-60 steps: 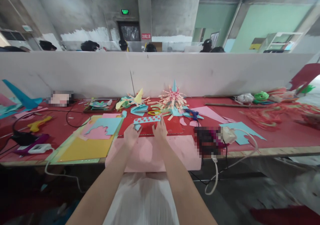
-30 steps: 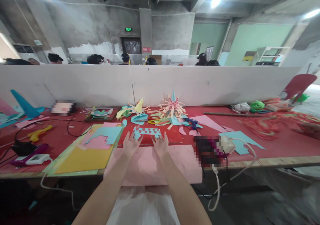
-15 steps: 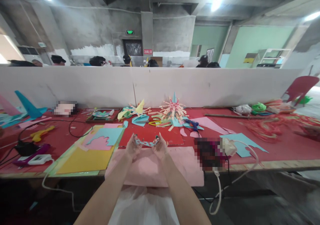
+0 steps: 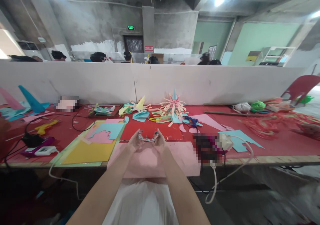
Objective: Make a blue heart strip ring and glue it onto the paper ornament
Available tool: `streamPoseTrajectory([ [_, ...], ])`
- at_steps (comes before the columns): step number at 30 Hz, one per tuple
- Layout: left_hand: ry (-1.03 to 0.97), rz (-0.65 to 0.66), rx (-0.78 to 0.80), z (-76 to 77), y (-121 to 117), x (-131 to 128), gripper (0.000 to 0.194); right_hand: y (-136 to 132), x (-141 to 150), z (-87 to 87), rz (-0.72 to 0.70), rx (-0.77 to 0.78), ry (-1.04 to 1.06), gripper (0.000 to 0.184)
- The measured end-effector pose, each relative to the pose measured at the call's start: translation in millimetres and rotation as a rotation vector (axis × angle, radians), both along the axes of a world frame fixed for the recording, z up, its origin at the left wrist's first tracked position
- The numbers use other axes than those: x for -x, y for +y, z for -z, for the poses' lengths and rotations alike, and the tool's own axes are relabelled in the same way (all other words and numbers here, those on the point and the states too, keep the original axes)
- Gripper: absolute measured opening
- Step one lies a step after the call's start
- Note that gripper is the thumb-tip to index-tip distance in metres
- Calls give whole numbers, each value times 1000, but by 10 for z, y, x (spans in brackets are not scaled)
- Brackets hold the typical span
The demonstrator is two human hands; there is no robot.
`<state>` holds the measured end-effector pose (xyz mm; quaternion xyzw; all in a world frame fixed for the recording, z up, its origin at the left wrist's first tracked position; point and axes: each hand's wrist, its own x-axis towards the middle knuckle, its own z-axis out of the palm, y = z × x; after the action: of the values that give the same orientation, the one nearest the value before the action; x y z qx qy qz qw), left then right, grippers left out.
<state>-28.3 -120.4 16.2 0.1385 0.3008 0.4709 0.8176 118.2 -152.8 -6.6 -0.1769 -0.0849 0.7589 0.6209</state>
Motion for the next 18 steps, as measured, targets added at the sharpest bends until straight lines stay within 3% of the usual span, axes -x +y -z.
streamPoseTrajectory([
  [4, 15, 13, -83, 61, 35, 4, 18, 1, 7, -3, 20, 52, 37, 41],
  [10, -40, -99, -143, 179, 100, -4, 14, 52, 35, 52, 238, 130, 21, 25],
  [18, -89, -268, -228, 226, 151, 20, 9, 128, -31, 207, 464, 11, -268, 12],
])
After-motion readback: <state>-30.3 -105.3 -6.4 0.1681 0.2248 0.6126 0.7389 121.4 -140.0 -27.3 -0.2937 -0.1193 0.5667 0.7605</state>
